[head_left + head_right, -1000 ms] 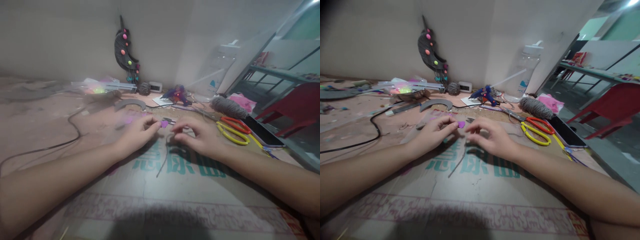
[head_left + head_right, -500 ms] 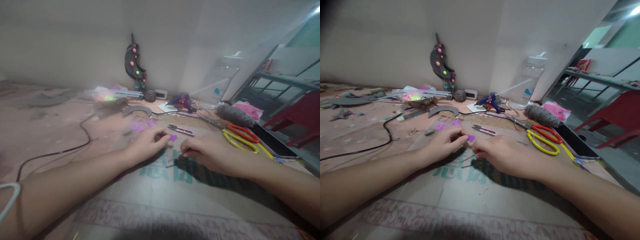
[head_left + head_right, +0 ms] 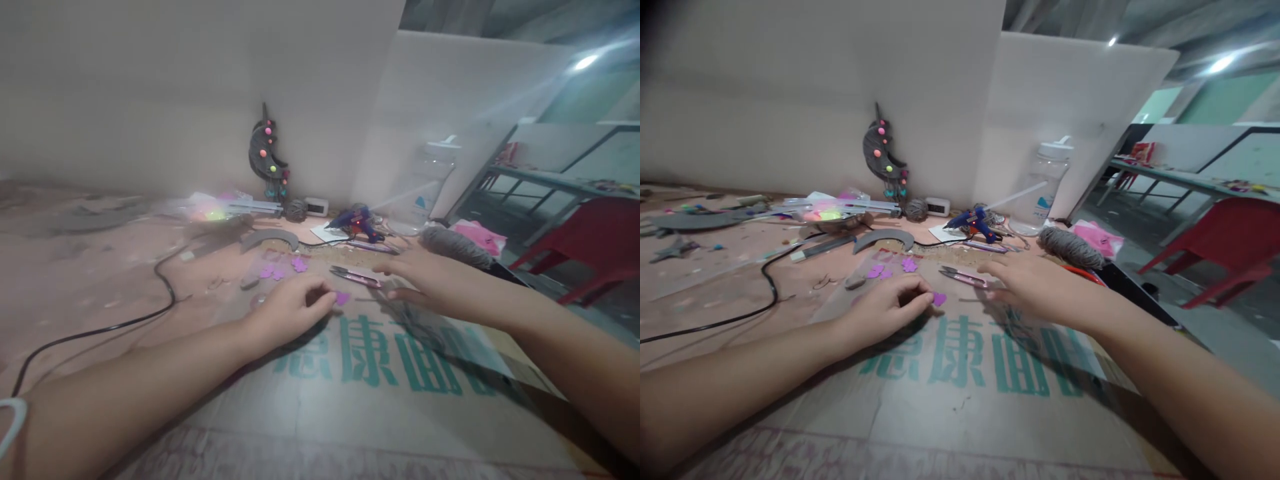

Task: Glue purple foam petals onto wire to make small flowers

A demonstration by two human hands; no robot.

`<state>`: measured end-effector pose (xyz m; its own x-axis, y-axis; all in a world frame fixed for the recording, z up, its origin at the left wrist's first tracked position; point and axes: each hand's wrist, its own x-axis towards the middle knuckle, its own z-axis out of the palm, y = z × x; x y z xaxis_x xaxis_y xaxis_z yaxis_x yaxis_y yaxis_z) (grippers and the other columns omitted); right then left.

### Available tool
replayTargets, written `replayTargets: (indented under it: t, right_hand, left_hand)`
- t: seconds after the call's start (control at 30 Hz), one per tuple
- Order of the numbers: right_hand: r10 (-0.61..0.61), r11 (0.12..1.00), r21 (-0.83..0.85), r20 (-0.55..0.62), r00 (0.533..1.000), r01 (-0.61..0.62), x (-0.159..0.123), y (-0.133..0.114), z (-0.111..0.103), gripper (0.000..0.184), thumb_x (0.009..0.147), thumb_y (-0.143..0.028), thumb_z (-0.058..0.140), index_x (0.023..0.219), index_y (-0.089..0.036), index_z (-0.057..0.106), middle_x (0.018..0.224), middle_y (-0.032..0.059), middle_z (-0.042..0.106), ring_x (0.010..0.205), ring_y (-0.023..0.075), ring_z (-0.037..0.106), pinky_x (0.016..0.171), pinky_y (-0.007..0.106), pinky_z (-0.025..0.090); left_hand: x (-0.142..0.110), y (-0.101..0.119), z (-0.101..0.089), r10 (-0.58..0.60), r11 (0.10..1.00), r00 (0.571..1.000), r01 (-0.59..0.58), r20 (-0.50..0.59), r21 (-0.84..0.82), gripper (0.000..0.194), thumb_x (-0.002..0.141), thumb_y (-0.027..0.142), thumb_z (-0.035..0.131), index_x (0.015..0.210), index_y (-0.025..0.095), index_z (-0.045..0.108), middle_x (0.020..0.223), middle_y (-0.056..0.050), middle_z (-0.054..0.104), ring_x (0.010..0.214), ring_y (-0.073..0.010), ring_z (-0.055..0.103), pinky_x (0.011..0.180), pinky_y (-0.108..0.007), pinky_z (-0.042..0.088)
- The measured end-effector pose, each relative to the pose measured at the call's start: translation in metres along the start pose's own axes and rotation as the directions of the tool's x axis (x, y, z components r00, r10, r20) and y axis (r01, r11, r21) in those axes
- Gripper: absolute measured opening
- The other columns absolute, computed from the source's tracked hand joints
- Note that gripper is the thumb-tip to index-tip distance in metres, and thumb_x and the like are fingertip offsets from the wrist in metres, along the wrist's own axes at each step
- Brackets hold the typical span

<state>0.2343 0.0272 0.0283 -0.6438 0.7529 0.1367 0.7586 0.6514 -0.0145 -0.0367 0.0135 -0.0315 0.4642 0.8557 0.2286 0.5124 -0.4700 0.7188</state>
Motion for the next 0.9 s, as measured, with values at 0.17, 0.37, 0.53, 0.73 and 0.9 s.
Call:
replayTargets:
  t: [0.17, 0.37, 0.53, 0.73, 0.9]
  right_hand:
    - [0.13, 0.989, -0.083, 0.055, 0.99, -0.125, 0.006, 0.029, 0.0, 0.036, 0.093, -0.043, 0.049, 0.117, -0.023, 0.068, 0.117, 0.0095, 0.07, 0.099, 0.0278, 0.066, 0.08, 0.037, 0.048]
    - [0.326, 0.945, 0.029, -0.041, 0.944, -0.325, 0.012, 0.05, 0.002, 0.038, 0.089, -0.042, 0.054, 0.12, -0.024, 0.067, 0.106, 0.0063, 0.074, 0.088, 0.0239, 0.069, 0.075, 0.033, 0.05]
    - [0.449, 0.88, 0.229, -0.117, 0.886, -0.416, 0.042, 0.064, 0.013, 0.048, 0.088, -0.038, 0.058, 0.131, -0.015, 0.059, 0.116, 0.0123, 0.071, 0.097, 0.0249, 0.069, 0.087, 0.036, 0.052]
    - [0.533, 0.816, 0.325, -0.103, 0.84, -0.478, 0.09, 0.092, 0.038, 0.056, 0.088, -0.04, 0.06, 0.132, -0.007, 0.056, 0.122, 0.0188, 0.068, 0.101, 0.0262, 0.068, 0.088, 0.036, 0.052]
    - [0.499, 0.822, 0.359, -0.081, 0.863, -0.441, 0.117, 0.093, 0.055, 0.044, 0.085, -0.039, 0.065, 0.119, -0.011, 0.065, 0.114, 0.013, 0.073, 0.1, 0.0227, 0.069, 0.086, 0.029, 0.051]
  left_hand:
    - [0.001, -0.005, 0.001, -0.065, 0.982, 0.997, 0.07, 0.031, -0.178, 0.022, 0.092, 0.036, 0.049, 0.082, 0.019, 0.059, 0.085, -0.005, 0.074, 0.083, -0.0207, 0.069, 0.071, -0.029, 0.049]
    - [0.002, -0.005, 0.003, -0.104, 0.953, 0.995, 0.096, -0.012, -0.287, 0.022, 0.091, 0.037, 0.051, 0.08, 0.019, 0.056, 0.078, -0.005, 0.072, 0.084, -0.0232, 0.071, 0.07, -0.03, 0.052]
    - [0.003, -0.004, 0.003, -0.11, 0.949, 0.992, 0.089, -0.055, -0.302, 0.022, 0.089, 0.036, 0.053, 0.077, 0.019, 0.055, 0.074, -0.004, 0.067, 0.083, -0.0227, 0.07, 0.069, -0.029, 0.051]
    - [0.003, -0.005, 0.002, -0.106, 0.954, 0.992, 0.08, -0.074, -0.29, 0.023, 0.09, 0.037, 0.053, 0.076, 0.018, 0.056, 0.072, -0.002, 0.064, 0.078, -0.0202, 0.068, 0.066, -0.027, 0.049]
    - [0.003, -0.003, 0.001, -0.113, 0.948, 0.991, 0.088, -0.065, -0.305, 0.021, 0.089, 0.034, 0.053, 0.075, 0.018, 0.056, 0.07, -0.001, 0.063, 0.073, -0.0176, 0.066, 0.063, -0.026, 0.048]
